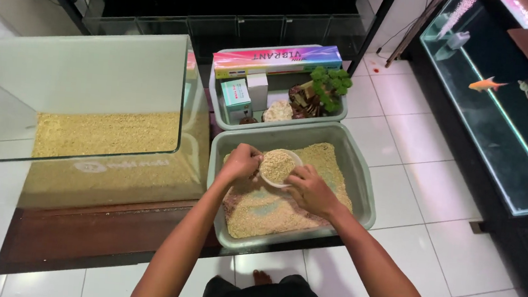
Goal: Filling a glass aquarium tank with sand substrate using a small cup and leveling it by hand.
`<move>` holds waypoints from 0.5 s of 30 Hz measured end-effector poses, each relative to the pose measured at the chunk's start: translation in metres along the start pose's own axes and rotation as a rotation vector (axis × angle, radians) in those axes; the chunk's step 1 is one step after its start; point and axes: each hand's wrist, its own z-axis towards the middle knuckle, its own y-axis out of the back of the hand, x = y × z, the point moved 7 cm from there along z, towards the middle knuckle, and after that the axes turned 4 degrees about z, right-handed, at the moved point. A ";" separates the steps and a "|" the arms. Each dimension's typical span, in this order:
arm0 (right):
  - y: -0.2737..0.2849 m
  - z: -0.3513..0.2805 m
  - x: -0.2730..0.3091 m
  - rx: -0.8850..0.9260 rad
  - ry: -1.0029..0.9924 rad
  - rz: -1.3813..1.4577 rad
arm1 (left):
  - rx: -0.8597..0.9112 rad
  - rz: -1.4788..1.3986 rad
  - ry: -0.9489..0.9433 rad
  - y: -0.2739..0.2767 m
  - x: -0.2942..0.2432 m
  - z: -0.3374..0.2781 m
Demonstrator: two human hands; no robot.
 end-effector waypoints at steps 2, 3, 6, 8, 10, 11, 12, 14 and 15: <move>0.016 0.003 0.000 -0.025 -0.025 -0.005 | 0.013 -0.024 -0.031 0.013 -0.035 -0.029; 0.025 0.007 0.000 -0.024 -0.023 -0.009 | 0.011 -0.027 -0.034 0.011 -0.037 -0.022; 0.051 0.018 -0.002 -0.044 -0.031 -0.010 | -0.019 0.039 -0.087 0.011 -0.049 -0.008; 0.071 0.028 -0.002 -0.089 0.024 -0.023 | -0.059 0.101 -0.132 0.025 -0.065 0.001; 0.092 0.041 0.008 -0.096 0.046 -0.041 | -0.062 0.119 -0.128 0.037 -0.079 -0.002; 0.103 0.049 0.014 -0.105 0.065 -0.058 | -0.061 0.141 -0.123 0.043 -0.086 -0.004; 0.112 0.055 0.018 -0.103 0.070 -0.060 | -0.065 0.138 -0.124 0.043 -0.082 0.011; 0.126 0.068 0.028 -0.074 0.067 -0.063 | -0.069 0.134 -0.131 0.045 -0.073 0.039; 0.129 0.076 0.028 -0.073 0.071 -0.063 | -0.073 0.133 -0.130 0.068 -0.093 0.007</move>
